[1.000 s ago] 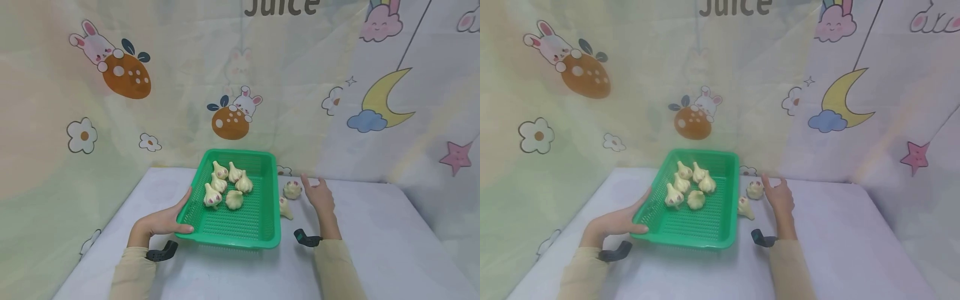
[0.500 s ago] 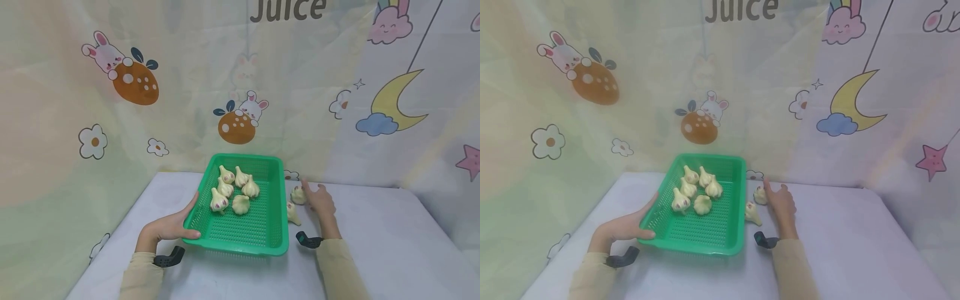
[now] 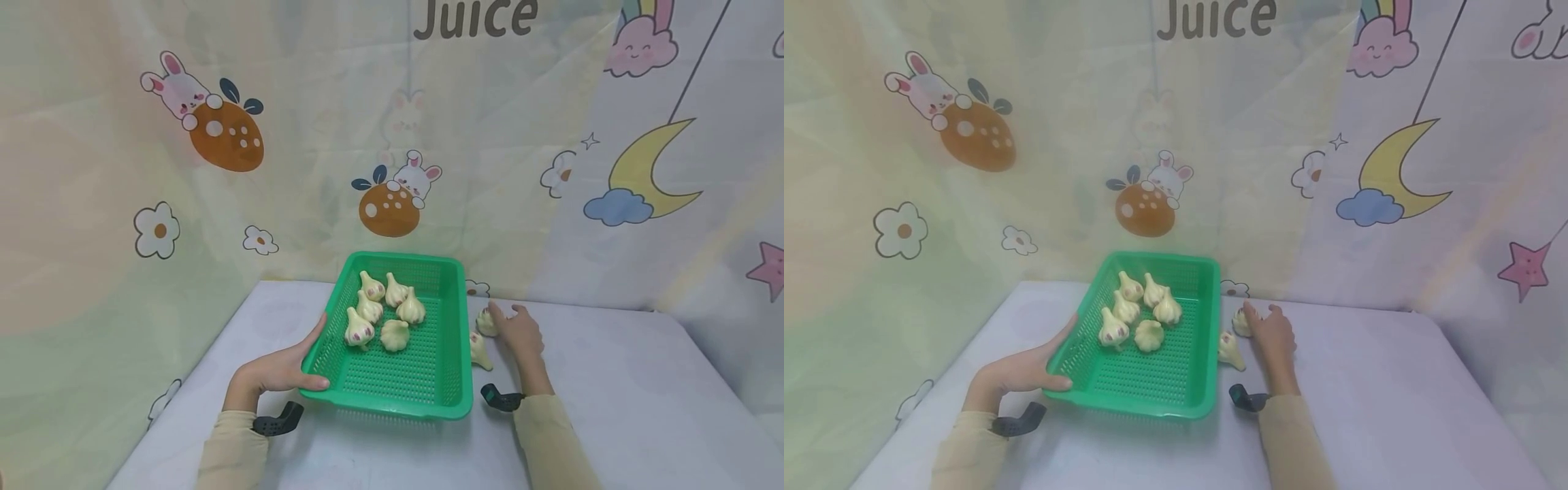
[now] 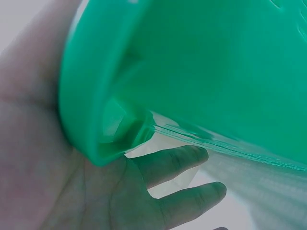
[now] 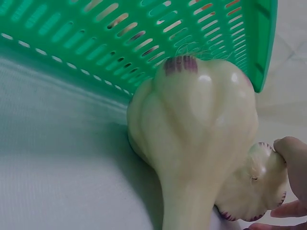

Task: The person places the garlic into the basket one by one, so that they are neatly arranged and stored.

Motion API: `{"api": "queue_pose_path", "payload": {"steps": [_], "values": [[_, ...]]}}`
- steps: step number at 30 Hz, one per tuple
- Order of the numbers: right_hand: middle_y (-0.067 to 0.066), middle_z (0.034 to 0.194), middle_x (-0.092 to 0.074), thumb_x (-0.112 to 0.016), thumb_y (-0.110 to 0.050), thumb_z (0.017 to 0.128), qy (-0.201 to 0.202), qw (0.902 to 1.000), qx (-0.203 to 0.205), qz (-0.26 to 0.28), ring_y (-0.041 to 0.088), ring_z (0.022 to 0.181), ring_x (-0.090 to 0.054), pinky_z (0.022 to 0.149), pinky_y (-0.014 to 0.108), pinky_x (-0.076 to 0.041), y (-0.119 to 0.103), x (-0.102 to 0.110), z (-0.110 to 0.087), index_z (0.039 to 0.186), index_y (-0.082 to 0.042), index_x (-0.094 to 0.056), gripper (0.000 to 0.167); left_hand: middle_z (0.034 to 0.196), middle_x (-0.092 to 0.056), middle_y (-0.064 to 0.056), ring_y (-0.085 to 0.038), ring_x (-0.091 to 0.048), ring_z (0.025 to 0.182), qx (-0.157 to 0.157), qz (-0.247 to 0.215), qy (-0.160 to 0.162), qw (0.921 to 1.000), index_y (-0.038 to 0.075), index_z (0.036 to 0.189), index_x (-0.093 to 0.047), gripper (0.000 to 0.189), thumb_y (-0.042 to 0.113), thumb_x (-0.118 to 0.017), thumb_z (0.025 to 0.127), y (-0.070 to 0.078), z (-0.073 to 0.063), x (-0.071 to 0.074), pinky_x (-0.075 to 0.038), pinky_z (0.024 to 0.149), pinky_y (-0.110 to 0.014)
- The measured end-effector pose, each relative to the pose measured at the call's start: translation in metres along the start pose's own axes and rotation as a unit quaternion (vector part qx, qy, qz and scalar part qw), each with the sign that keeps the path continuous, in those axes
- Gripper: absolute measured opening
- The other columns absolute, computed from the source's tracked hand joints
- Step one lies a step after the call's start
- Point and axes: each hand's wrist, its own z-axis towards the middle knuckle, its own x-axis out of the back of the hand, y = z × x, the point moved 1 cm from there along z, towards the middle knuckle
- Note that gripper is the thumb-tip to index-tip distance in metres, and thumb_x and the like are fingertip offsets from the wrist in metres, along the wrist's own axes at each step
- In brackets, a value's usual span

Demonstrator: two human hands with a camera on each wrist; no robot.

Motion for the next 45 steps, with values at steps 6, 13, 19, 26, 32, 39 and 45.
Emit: {"api": "queue_pose_path", "payload": {"steps": [6, 13, 19, 26, 32, 39, 45], "values": [[0.028, 0.136, -0.048, -0.038, -0.070, 0.088, -0.013, 0.9991, 0.040, 0.004, 0.043, 0.116, -0.053, 0.093, 0.052, -0.043, 0.001, 0.005, -0.005, 0.143, 0.004, -0.035, 0.092, 0.160, 0.011, -0.011, -0.032, -0.005, 0.146, -0.002, 0.008, 0.001, 1.0000, 0.024, 0.149, 0.022, 0.122, 0.041, -0.075, 0.078, 0.001, 0.001, 0.001, -0.020, 0.112, -0.055], [0.030, 0.130, -0.053, -0.043, -0.060, 0.092, -0.039, 0.9960, 0.080, 0.006, 0.038, 0.102, -0.063, 0.089, 0.047, -0.048, 0.000, 0.008, -0.012, 0.134, 0.009, -0.046, 0.081, 0.160, 0.012, -0.010, -0.033, -0.004, 0.146, 0.006, 0.023, 0.007, 0.9997, 0.027, 0.149, 0.023, 0.120, 0.038, -0.074, 0.080, -0.003, 0.001, 0.004, -0.020, 0.112, -0.056], [0.028, 0.129, -0.055, -0.047, -0.062, 0.090, -0.056, 0.9958, 0.069, 0.021, 0.038, 0.107, -0.060, 0.086, 0.044, -0.049, 0.002, 0.007, -0.013, 0.132, 0.005, -0.051, 0.079, 0.160, 0.011, -0.012, -0.034, -0.006, 0.146, 0.008, 0.018, 0.006, 0.9998, 0.026, 0.149, 0.023, 0.121, 0.039, -0.075, 0.079, -0.002, 0.001, 0.004, -0.021, 0.112, -0.056], [0.026, 0.135, -0.050, -0.048, -0.065, 0.088, -0.076, 0.9951, 0.062, 0.014, 0.042, 0.120, -0.049, 0.091, 0.050, -0.046, 0.007, 0.009, -0.010, 0.135, 0.000, -0.051, 0.080, 0.160, 0.011, -0.011, -0.032, -0.006, 0.146, 0.008, 0.012, 0.002, 0.9999, 0.026, 0.149, 0.022, 0.121, 0.040, -0.075, 0.078, 0.000, 0.002, 0.002, -0.020, 0.112, -0.055], [0.025, 0.139, -0.047, -0.055, -0.058, 0.087, -0.105, 0.9915, 0.072, 0.024, 0.044, 0.125, -0.043, 0.096, 0.055, -0.042, 0.003, 0.012, -0.013, 0.139, -0.003, -0.046, 0.076, 0.160, 0.011, -0.011, -0.032, -0.005, 0.146, 0.007, 0.014, 0.004, 0.9999, 0.026, 0.149, 0.022, 0.122, 0.041, -0.075, 0.078, -0.001, 0.003, 0.002, -0.020, 0.112, -0.055], [0.025, 0.138, -0.046, -0.061, -0.046, 0.087, -0.127, 0.9881, 0.084, 0.023, 0.042, 0.122, -0.044, 0.094, 0.059, -0.041, -0.003, 0.016, -0.021, 0.140, -0.002, -0.045, 0.070, 0.160, 0.010, -0.012, -0.033, -0.005, 0.146, 0.015, 0.007, 0.005, 0.9999, 0.027, 0.149, 0.021, 0.122, 0.042, -0.076, 0.077, -0.003, 0.001, 0.001, -0.020, 0.112, -0.057], [0.025, 0.137, -0.046, -0.064, -0.042, 0.086, -0.133, 0.9865, 0.093, 0.021, 0.042, 0.121, -0.046, 0.092, 0.058, -0.042, 0.000, 0.020, -0.022, 0.138, -0.003, -0.045, 0.068, 0.160, 0.009, -0.012, -0.033, -0.005, 0.146, 0.012, 0.009, 0.007, 0.9999, 0.027, 0.149, 0.021, 0.122, 0.041, -0.076, 0.077, -0.002, 0.001, 0.000, -0.020, 0.112, -0.057]]}}
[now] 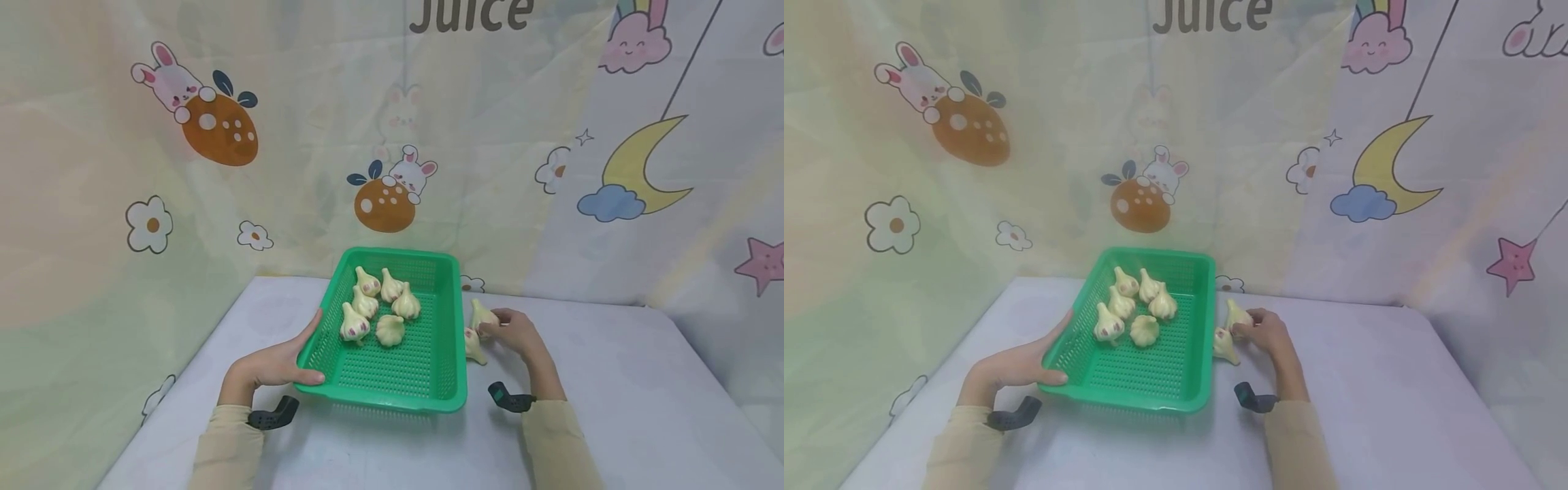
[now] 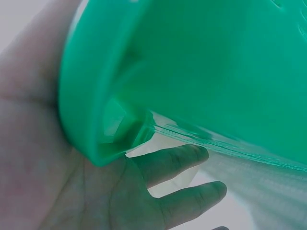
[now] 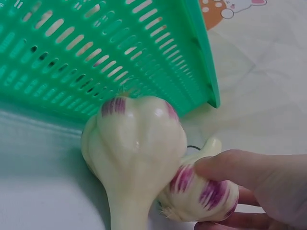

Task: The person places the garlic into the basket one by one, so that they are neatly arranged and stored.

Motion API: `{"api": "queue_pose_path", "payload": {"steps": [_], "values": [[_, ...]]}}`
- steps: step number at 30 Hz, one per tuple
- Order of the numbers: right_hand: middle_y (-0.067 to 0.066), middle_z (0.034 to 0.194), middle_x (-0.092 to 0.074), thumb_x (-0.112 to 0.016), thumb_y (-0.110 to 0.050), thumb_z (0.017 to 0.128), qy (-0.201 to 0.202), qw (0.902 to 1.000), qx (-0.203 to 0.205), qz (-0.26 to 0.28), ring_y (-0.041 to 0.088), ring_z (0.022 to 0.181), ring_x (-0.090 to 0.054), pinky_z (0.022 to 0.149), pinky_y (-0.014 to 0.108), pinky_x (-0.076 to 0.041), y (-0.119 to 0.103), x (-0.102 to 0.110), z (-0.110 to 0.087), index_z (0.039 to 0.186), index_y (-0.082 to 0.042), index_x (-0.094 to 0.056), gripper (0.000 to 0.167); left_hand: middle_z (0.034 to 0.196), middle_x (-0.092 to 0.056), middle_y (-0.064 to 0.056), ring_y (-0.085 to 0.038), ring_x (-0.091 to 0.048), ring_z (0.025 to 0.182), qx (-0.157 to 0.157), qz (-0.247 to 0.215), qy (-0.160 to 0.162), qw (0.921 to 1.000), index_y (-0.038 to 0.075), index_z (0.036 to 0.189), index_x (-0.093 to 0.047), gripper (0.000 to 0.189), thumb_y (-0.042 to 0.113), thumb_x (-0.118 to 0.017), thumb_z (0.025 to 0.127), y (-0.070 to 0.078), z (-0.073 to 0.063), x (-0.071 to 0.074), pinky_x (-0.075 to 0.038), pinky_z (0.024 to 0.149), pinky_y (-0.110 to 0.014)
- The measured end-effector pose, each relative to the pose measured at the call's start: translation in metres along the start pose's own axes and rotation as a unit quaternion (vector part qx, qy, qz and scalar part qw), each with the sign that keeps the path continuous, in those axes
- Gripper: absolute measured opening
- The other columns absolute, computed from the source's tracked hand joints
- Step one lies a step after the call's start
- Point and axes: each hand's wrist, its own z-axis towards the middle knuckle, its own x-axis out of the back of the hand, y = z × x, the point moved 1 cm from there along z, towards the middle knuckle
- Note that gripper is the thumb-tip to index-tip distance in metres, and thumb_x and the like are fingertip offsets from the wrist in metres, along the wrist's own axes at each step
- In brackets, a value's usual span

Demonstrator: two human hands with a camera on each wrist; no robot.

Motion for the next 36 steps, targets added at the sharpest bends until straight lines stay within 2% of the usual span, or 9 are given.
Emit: {"api": "queue_pose_path", "payload": {"steps": [8, 15, 27, 36], "values": [[0.028, 0.138, -0.045, -0.070, -0.031, 0.085, -0.019, 0.9991, 0.034, 0.017, 0.043, 0.123, -0.046, 0.095, 0.056, -0.043, 0.005, 0.003, -0.001, 0.141, -0.003, -0.039, 0.070, 0.160, 0.010, -0.013, -0.033, -0.005, 0.146, -0.007, 0.002, -0.002, 1.0000, 0.024, 0.149, 0.022, 0.122, 0.042, -0.075, 0.077, 0.004, -0.001, -0.001, -0.019, 0.113, -0.056], [0.026, 0.137, -0.049, -0.074, -0.030, 0.082, -0.013, 0.9972, 0.070, -0.024, 0.043, 0.122, -0.049, 0.093, 0.054, -0.045, 0.008, 0.006, -0.004, 0.138, -0.003, -0.046, 0.068, 0.160, 0.011, -0.013, -0.033, -0.005, 0.146, -0.013, -0.003, -0.006, 0.9999, 0.023, 0.149, 0.022, 0.123, 0.041, -0.076, 0.077, 0.004, 0.000, 0.000, -0.019, 0.113, -0.056], [0.024, 0.129, -0.056, -0.078, -0.031, 0.078, 0.016, 0.9935, 0.094, -0.062, 0.041, 0.115, -0.055, 0.091, 0.052, -0.047, 0.016, 0.008, -0.001, 0.133, -0.002, -0.052, 0.067, 0.160, 0.011, -0.012, -0.033, -0.004, 0.146, -0.013, -0.007, -0.006, 0.9999, 0.024, 0.149, 0.023, 0.123, 0.042, -0.076, 0.077, 0.003, 0.000, 0.000, -0.019, 0.113, -0.056], [0.024, 0.134, -0.052, -0.076, -0.040, 0.079, 0.003, 0.9936, 0.091, -0.066, 0.040, 0.117, -0.055, 0.093, 0.052, -0.047, 0.025, 0.016, -0.002, 0.137, -0.001, -0.048, 0.076, 0.159, 0.012, -0.012, -0.032, -0.003, 0.146, -0.017, -0.009, -0.009, 0.9998, 0.023, 0.149, 0.023, 0.123, 0.042, -0.075, 0.077, 0.006, -0.001, 0.001, -0.019, 0.113, -0.055]]}}
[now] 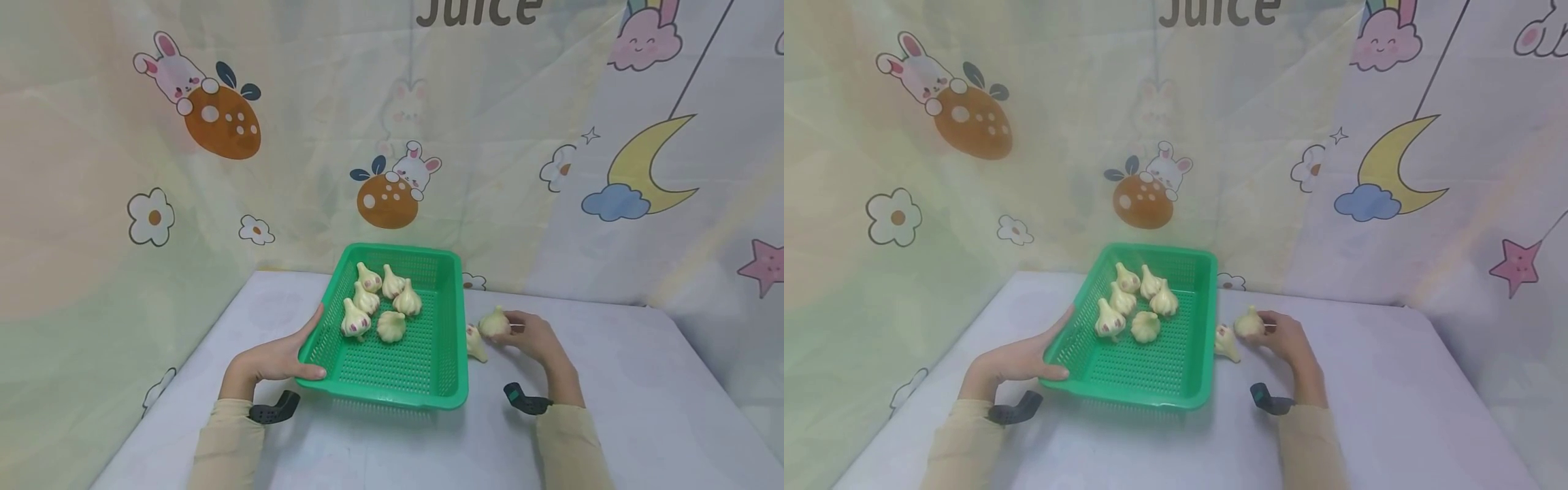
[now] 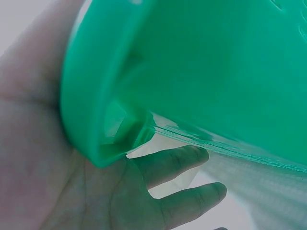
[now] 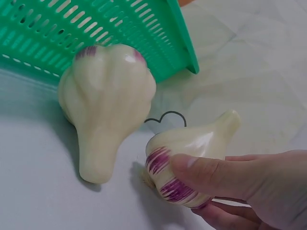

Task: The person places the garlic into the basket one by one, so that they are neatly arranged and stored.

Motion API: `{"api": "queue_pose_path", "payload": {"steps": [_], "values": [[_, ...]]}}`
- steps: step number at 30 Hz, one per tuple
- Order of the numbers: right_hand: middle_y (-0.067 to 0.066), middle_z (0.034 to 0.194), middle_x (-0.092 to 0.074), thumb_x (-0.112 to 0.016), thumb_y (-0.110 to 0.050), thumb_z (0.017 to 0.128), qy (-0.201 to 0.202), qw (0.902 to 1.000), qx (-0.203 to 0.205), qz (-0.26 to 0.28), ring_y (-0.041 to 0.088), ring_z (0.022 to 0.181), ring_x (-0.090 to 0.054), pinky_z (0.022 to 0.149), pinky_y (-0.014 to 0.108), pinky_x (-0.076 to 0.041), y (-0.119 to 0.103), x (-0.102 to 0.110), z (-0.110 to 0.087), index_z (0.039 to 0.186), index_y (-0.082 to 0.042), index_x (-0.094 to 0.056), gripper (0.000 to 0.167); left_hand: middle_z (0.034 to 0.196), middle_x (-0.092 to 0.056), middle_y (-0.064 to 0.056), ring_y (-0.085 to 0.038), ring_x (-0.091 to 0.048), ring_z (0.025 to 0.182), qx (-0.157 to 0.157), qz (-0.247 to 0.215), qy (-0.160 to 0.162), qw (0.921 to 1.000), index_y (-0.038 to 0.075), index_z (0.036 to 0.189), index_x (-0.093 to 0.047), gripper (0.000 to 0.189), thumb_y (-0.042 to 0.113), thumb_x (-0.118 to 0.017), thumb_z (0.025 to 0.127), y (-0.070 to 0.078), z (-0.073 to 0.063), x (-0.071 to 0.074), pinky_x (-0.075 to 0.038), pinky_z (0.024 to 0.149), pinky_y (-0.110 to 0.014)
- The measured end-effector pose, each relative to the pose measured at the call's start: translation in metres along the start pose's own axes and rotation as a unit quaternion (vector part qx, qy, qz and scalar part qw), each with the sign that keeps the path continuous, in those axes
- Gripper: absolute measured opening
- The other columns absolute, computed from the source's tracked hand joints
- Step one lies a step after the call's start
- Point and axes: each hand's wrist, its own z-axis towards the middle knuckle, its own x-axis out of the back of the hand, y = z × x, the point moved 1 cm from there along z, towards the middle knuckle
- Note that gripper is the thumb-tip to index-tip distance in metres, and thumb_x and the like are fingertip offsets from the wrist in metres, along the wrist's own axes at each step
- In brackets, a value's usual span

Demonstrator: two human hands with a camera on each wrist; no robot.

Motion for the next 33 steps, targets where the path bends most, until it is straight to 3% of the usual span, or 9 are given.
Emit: {"api": "queue_pose_path", "payload": {"steps": [9, 24, 33], "values": [[0.026, 0.138, -0.048, -0.075, -0.044, 0.079, 0.000, 1.0000, -0.006, 0.006, 0.040, 0.120, -0.054, 0.093, 0.051, -0.047, 0.002, 0.006, -0.001, 0.140, 0.001, -0.043, 0.082, 0.159, 0.013, -0.013, -0.033, -0.003, 0.146, 0.008, 0.004, -0.004, 1.0000, 0.022, 0.149, 0.024, 0.124, 0.043, -0.075, 0.077, 0.002, -0.001, 0.001, -0.018, 0.113, -0.056], [0.026, 0.137, -0.049, -0.072, -0.034, 0.084, 0.025, 0.9995, 0.017, 0.005, 0.041, 0.121, -0.052, 0.095, 0.053, -0.045, -0.017, 0.021, -0.007, 0.142, 0.002, -0.039, 0.076, 0.159, 0.012, -0.012, -0.034, -0.003, 0.146, 0.006, 0.010, 0.005, 0.9999, 0.024, 0.149, 0.023, 0.123, 0.042, -0.076, 0.077, -0.002, 0.002, 0.001, -0.019, 0.113, -0.057], [0.026, 0.136, -0.050, -0.070, -0.041, 0.084, 0.046, 0.9984, 0.034, -0.002, 0.042, 0.121, -0.052, 0.091, 0.052, -0.048, -0.033, 0.029, -0.013, 0.141, 0.002, -0.041, 0.077, 0.160, 0.011, -0.011, -0.033, -0.004, 0.146, 0.008, 0.005, 0.004, 0.9999, 0.025, 0.149, 0.023, 0.123, 0.041, -0.076, 0.077, -0.002, 0.001, 0.001, -0.019, 0.113, -0.056]]}}
